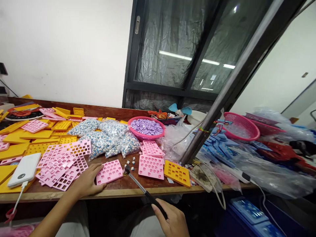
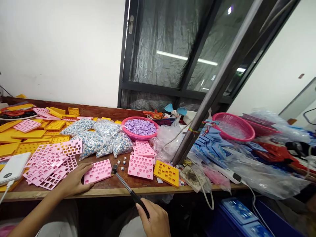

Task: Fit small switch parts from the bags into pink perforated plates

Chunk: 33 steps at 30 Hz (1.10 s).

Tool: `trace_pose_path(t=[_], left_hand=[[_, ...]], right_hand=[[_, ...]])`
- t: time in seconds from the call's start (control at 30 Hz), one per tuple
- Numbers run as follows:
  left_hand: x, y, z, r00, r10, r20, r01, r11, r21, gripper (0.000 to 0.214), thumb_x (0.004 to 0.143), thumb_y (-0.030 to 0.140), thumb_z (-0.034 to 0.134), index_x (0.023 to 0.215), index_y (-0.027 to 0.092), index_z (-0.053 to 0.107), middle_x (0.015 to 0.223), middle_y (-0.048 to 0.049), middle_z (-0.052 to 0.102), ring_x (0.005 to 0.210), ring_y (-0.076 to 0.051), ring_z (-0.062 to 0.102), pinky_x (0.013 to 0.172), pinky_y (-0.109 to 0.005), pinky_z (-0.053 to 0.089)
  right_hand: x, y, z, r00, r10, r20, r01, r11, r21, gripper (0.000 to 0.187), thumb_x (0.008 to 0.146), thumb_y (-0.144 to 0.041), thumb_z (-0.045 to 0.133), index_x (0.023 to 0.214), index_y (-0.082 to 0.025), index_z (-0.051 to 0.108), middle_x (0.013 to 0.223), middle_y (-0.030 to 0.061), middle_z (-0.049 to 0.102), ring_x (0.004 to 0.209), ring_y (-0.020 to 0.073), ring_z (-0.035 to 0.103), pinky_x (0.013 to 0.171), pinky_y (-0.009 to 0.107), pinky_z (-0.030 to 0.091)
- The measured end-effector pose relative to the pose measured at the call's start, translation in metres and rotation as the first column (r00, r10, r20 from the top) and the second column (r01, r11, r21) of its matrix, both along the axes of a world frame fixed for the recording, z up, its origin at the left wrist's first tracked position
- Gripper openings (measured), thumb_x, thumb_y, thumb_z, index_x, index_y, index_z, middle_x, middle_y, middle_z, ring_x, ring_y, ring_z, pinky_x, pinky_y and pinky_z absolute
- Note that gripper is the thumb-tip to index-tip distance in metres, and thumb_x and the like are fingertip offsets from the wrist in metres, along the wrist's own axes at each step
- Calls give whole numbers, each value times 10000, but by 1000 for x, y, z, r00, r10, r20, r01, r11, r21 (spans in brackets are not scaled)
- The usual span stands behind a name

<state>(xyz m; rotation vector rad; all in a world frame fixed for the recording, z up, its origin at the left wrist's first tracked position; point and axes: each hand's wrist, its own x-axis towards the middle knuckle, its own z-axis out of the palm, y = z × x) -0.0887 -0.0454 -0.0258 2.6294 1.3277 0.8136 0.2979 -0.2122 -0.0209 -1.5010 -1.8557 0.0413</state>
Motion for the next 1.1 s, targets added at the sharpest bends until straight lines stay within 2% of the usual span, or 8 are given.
trace_pose_path(t=[0.17, 0.37, 0.5, 0.67, 0.73, 0.83, 0.93, 1.1], left_hand=[[0, -3, 5, 998, -2, -58, 1, 1000, -20, 741, 844, 554, 664, 1487, 220, 505, 1474, -144, 567, 1353, -341, 526, 1142, -502, 452], [4, -6, 10, 998, 13, -62, -14, 1000, -16, 713, 858, 557, 652, 1479, 231, 521, 1473, -139, 571, 1339, -336, 544, 1131, -494, 467], [0, -4, 4, 998, 8, -69, -8, 1000, 1, 713, 837, 546, 670, 1457, 220, 539, 1453, -147, 585, 1328, -341, 559, 1112, -493, 489], [5, 7, 6, 999, 34, 1, -34, 993, 114, 674, 818, 528, 699, 1399, 219, 554, 1418, -138, 602, 1296, -345, 575, 1105, -519, 487], [26, 13, 20, 996, 36, 81, -48, 986, 158, 646, 846, 519, 676, 1402, 230, 521, 1409, -131, 600, 1297, -341, 567, 1105, -533, 476], [83, 21, 51, 985, 10, 171, -41, 983, 180, 658, 861, 540, 654, 1406, 216, 479, 1406, -145, 586, 1300, -340, 552, 1101, -529, 469], [154, 29, 74, 990, -135, 28, 130, 981, 147, 711, 863, 551, 629, 1441, 177, 454, 1481, -180, 517, 1368, -353, 480, 1137, -522, 432], [239, 36, 70, 910, -347, -227, 368, 928, 57, 869, 707, 470, 757, 1479, 192, 471, 1488, -187, 518, 1359, -381, 484, 1133, -507, 429]], right_hand=[[-29, 16, 21, 981, 134, 140, -129, 991, -38, 272, 1036, -391, 508, 1045, -242, 735, 891, 43, 797, 757, 223, 771, 696, 287, 583], [-43, 20, 36, 971, 157, 181, -138, 984, -112, 289, 1040, -386, 483, 929, -257, 717, 764, 17, 757, 661, 199, 738, 616, 257, 525], [-28, 10, 23, 991, 95, 98, -86, 992, -97, 260, 1032, -399, 508, 984, -261, 724, 857, 22, 784, 747, 202, 759, 680, 259, 555], [18, -11, -13, 995, -83, 52, 80, 995, 53, 273, 1021, -405, 525, 1063, -231, 731, 937, 60, 799, 812, 216, 770, 737, 276, 588], [33, -17, -23, 983, -133, 125, 119, 987, 108, 258, 1004, -398, 551, 1039, -226, 740, 902, 71, 790, 787, 226, 761, 730, 294, 586], [39, -17, -24, 959, -175, 224, 151, 981, 123, 196, 973, -361, 604, 1064, -245, 734, 892, 62, 758, 777, 226, 735, 723, 305, 564], [30, -9, -15, 951, -178, 252, 164, 983, 77, 159, 929, -307, 674, 1080, -271, 711, 909, 37, 715, 786, 213, 710, 724, 292, 536], [13, 15, 3, 966, -181, 187, 195, 979, -58, 322, 814, -240, 823, 1094, -287, 672, 1049, 28, 672, 930, 244, 679, 816, 338, 527]])
